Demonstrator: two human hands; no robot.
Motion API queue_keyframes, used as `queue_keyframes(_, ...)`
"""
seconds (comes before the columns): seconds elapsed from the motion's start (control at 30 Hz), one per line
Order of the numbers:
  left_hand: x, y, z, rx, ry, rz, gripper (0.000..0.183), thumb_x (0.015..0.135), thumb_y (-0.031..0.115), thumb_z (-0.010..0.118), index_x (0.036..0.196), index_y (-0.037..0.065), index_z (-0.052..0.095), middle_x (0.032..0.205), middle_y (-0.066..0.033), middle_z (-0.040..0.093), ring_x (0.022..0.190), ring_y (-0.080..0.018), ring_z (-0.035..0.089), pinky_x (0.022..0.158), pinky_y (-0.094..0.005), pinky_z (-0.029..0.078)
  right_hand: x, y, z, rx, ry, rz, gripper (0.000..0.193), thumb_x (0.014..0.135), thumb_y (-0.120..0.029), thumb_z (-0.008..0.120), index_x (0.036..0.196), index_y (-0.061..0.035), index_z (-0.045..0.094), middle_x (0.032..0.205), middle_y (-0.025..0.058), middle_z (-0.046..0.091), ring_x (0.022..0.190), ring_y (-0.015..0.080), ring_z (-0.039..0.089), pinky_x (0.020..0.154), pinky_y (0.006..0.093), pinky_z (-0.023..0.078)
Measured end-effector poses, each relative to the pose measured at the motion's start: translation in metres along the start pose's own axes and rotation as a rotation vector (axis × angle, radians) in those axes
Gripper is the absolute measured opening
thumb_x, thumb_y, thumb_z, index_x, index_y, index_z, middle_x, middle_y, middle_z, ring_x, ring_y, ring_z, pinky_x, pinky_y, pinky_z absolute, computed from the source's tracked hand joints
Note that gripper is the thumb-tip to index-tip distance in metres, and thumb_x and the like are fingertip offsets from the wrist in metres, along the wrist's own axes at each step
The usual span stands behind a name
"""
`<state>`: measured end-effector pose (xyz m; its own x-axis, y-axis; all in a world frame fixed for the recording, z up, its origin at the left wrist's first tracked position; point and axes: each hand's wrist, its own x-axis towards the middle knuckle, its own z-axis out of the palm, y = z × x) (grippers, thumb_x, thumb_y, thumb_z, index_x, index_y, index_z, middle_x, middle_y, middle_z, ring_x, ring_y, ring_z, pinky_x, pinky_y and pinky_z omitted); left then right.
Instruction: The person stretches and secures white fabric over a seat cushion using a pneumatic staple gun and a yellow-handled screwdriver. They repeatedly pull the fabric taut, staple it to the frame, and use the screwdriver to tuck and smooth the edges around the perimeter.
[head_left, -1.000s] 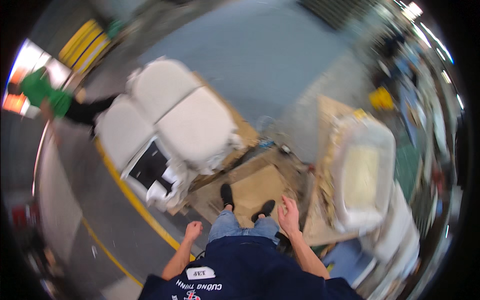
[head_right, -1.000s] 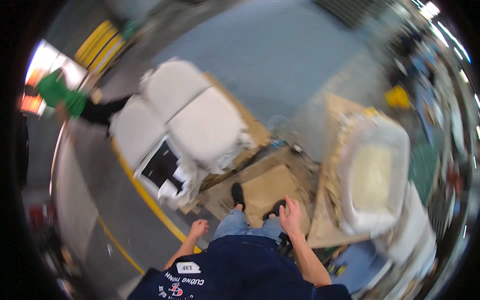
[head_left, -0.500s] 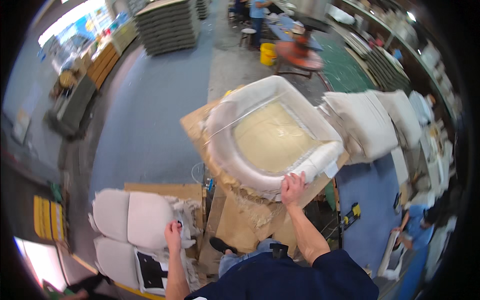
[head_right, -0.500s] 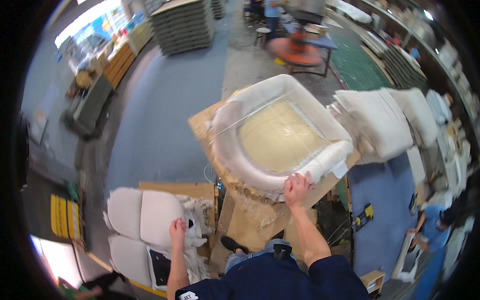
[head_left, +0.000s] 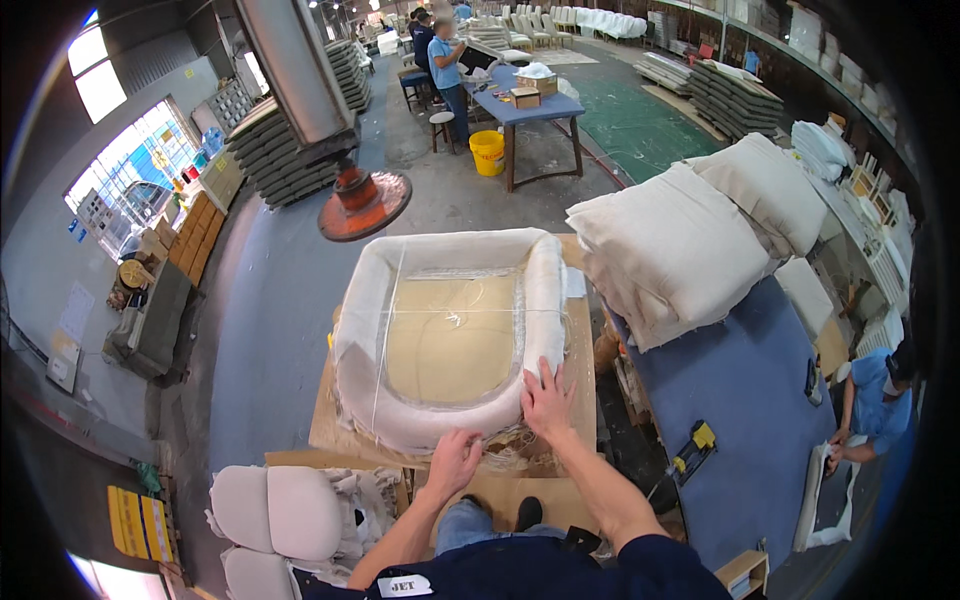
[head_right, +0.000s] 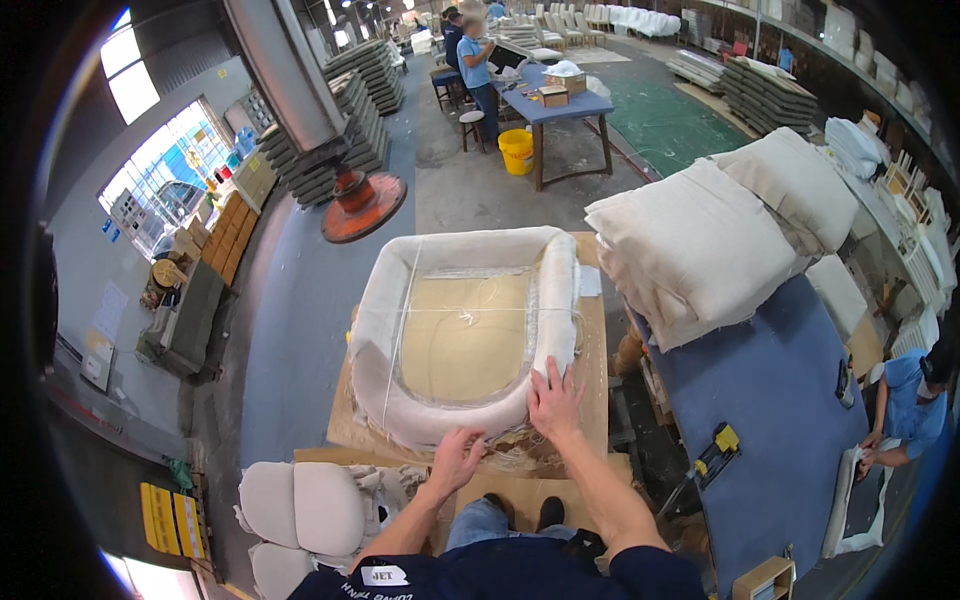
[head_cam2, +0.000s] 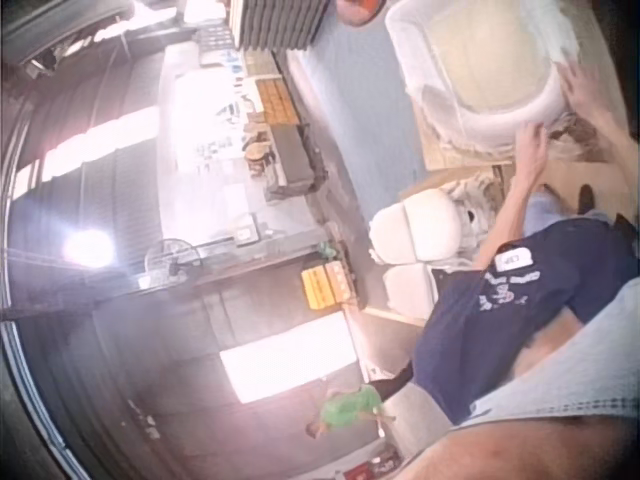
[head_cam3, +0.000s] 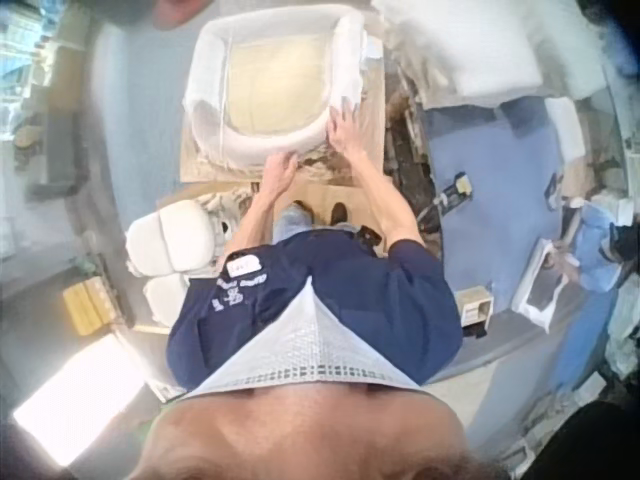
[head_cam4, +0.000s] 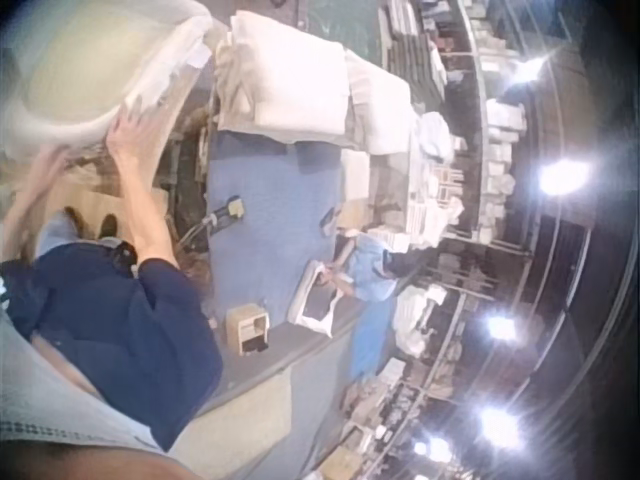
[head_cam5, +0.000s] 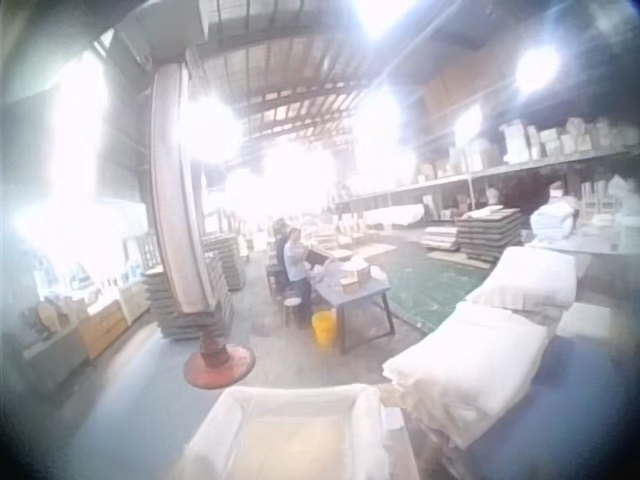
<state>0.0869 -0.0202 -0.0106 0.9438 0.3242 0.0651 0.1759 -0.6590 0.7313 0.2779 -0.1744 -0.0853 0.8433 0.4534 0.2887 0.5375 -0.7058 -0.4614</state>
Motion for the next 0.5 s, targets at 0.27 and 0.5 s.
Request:
queue_keyframes(0.27,0.107,-0.014,0.057,0.273,-0.137,0.134,0.06,0.092,0.032,0.069,0.141,0.002,0.053,0.136,-0.0242,0.058,0.124,-0.0409,0.058,0.104,-0.0482,0.048,0.044,0.044,-0.004,0.116,-0.094,0.061,0.053,0.099,-0.028,0.057,0.151,-0.018,0.051,0.166,0.0144,0.034,0.147,0.0531,0.032,0.118,0.0569,0.035)
queue_keyframes(0.5,0.131,0.021,0.09,0.403,-0.167,0.195,0.084,0.09,0.043,0.07,0.153,0.001,0.036,0.148,-0.0238,0.051,0.133,-0.0372,0.055,0.107,-0.0492,0.047,0.071,0.112,-0.024,0.571,-0.152,0.249,0.054,0.097,-0.013,0.062,0.149,-0.0001,0.051,0.15,0.0198,0.054,0.14,0.0303,0.051,0.116,0.0411,0.041)
